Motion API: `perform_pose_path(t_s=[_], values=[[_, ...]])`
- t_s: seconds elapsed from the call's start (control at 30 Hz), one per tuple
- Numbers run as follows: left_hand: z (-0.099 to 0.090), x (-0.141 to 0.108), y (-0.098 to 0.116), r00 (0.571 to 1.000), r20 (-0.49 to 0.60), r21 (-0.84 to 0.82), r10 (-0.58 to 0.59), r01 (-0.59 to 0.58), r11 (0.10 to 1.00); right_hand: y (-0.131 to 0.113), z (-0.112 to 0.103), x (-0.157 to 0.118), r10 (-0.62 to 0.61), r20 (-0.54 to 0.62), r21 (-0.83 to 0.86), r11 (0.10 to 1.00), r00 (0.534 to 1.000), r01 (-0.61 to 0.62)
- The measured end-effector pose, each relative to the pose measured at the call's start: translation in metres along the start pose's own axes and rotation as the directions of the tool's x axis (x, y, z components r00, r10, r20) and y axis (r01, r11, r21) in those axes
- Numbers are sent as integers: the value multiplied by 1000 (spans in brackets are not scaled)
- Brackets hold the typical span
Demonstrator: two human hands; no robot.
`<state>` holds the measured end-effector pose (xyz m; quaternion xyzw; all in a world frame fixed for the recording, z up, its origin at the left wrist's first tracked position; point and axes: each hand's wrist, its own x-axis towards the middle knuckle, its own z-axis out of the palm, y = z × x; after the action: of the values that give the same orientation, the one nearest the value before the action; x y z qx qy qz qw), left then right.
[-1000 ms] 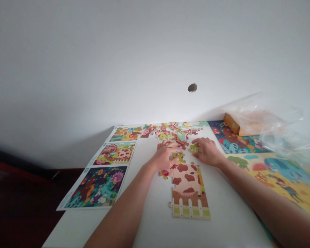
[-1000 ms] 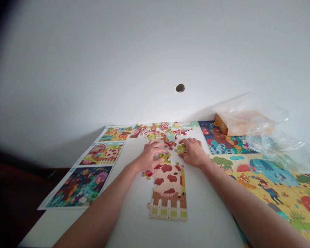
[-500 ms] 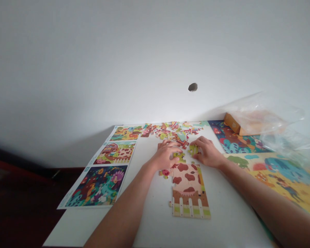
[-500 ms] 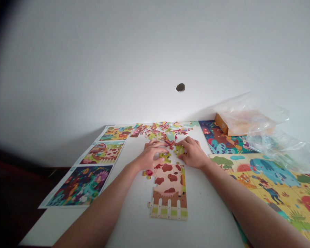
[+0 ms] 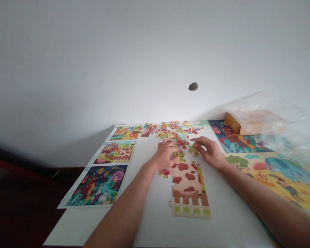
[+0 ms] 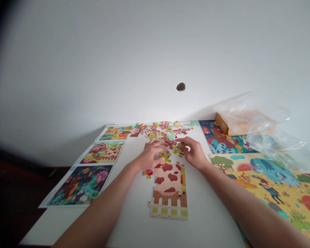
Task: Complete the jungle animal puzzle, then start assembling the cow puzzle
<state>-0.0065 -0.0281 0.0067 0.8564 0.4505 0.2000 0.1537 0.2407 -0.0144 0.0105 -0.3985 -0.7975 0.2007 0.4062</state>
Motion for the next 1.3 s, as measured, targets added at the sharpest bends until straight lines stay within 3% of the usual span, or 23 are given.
perform_pose_path(t_s=[0.23,0.33,0.57,0.9,1.1,1.2,1.3], values=[[-2,0,2,1000,5,14,10,-10,1000,8,10,-3,230,67,258,936,971,-239],[-1,0,1,1000,3,21,13,-13,1000,9,12,-3,253,127,253,926,959,-278],[1,0,-1,1000,-6,20,13,-13,1000,7,7,-1,231,191,-19,973,954,-231],[2,0,-2,1000,-20,29,19,-18,999,8,8,-1,211,219,-77,977,953,-198],[5,3,-2,993,-106,-100,41,-52,994,7,9,-1,189,182,1,981,965,-193],[9,6,1,983,-184,-262,-19,-31,965,7,11,-3,140,184,145,975,973,-168],[10,8,2,981,-177,-382,-78,5,924,8,12,-4,96,205,219,965,974,-142]])
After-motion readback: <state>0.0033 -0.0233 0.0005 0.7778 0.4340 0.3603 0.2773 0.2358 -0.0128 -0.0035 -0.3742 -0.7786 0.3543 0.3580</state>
